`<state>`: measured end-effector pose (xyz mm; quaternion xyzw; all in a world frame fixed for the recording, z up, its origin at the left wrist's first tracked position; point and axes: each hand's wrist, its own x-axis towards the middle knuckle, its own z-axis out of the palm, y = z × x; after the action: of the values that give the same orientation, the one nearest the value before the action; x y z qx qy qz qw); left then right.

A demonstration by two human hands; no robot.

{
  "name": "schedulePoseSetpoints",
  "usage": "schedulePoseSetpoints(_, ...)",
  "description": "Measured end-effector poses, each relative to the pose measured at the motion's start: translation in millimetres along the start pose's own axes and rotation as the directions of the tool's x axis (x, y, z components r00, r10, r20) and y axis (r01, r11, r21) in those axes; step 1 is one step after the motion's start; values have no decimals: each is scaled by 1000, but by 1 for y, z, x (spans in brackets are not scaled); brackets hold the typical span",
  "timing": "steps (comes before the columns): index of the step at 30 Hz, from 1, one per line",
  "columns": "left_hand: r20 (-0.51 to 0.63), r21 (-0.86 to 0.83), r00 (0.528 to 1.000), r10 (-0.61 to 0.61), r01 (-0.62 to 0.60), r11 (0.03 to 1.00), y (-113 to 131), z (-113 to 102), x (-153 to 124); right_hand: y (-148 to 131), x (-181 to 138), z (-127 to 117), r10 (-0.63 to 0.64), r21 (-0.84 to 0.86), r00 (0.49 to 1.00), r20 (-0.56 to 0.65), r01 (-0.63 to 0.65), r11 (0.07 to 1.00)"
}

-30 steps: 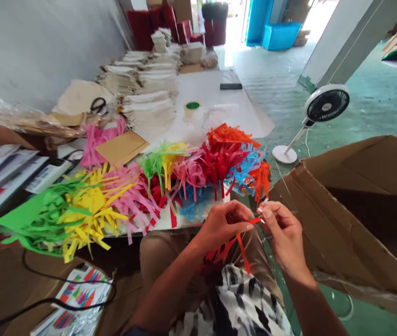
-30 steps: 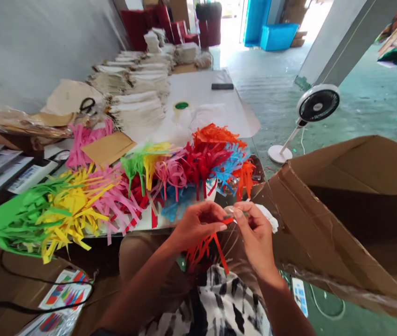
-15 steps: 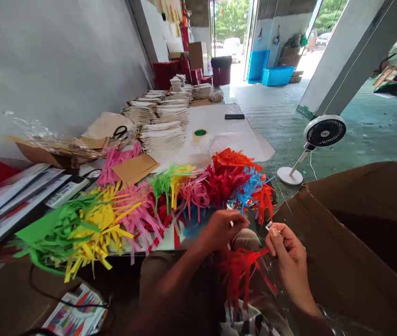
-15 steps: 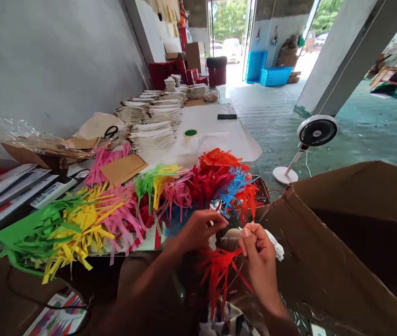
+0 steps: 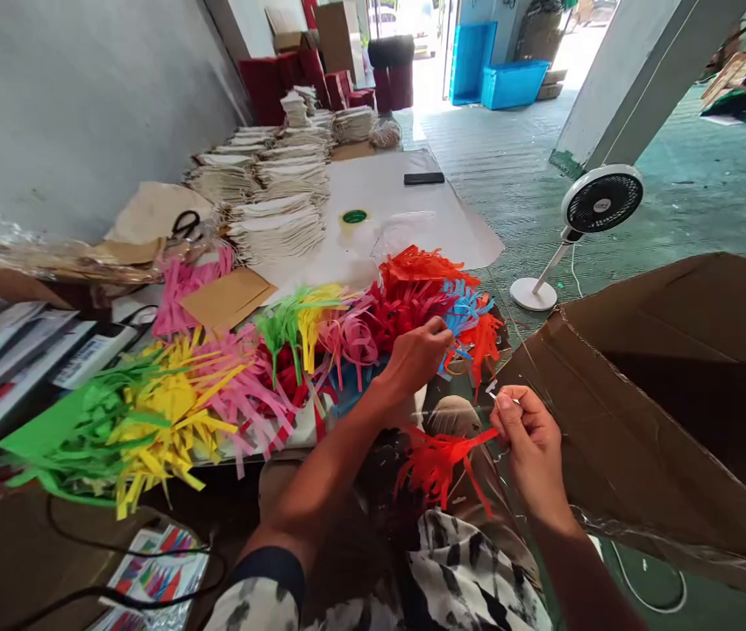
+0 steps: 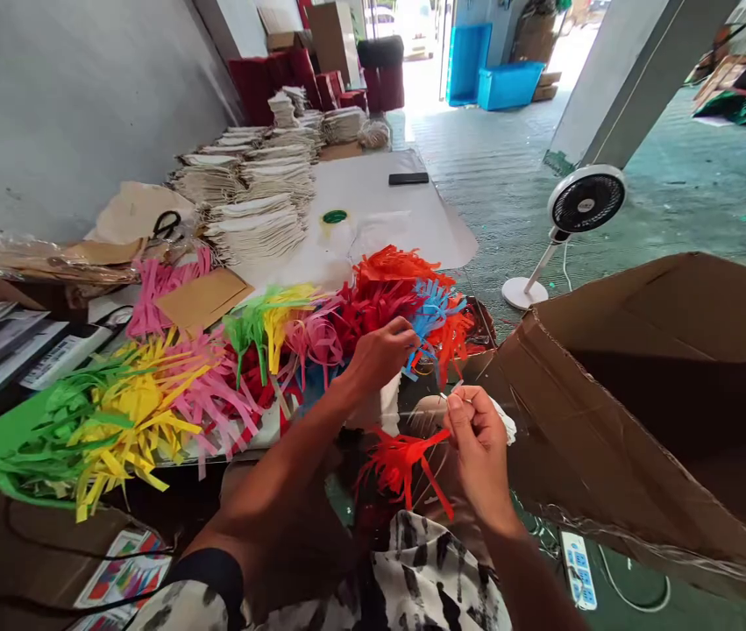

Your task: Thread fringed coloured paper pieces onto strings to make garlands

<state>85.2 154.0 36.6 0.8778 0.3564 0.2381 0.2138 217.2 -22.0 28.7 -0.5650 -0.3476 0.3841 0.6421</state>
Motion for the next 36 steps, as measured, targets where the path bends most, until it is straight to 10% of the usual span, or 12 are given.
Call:
schedulePoseSetpoints(3,-125,-347,991,-48,2,938,-9,-14,9,-2,10,4,-16,-59,999,28,18,998)
schedulePoseSetpoints(7,-58,-766,957,-286,141,628,-13,-37,20,-5,33,16,-55,-115,993,102,66,991)
schedulePoseSetpoints(14,-21,-980,966,-259,31,196,-5,-82,34,-15,34,27,-101,-47,993,52,104,994)
schedulePoseSetpoints(20,206,-927,974,-94,225,299,38,-73,-15,-36,18,14,-151,-88,986,-73,144,986)
schedulePoseSetpoints(27,380,-880,923,-67,383,281,65,-52,-75,-46,5,16,-142,-156,981,134,162,974)
schedulePoseSetpoints(36,132,-874,917,-377,287,392,69,-31,-107,-37,-2,25,-115,-229,980,163,151,962)
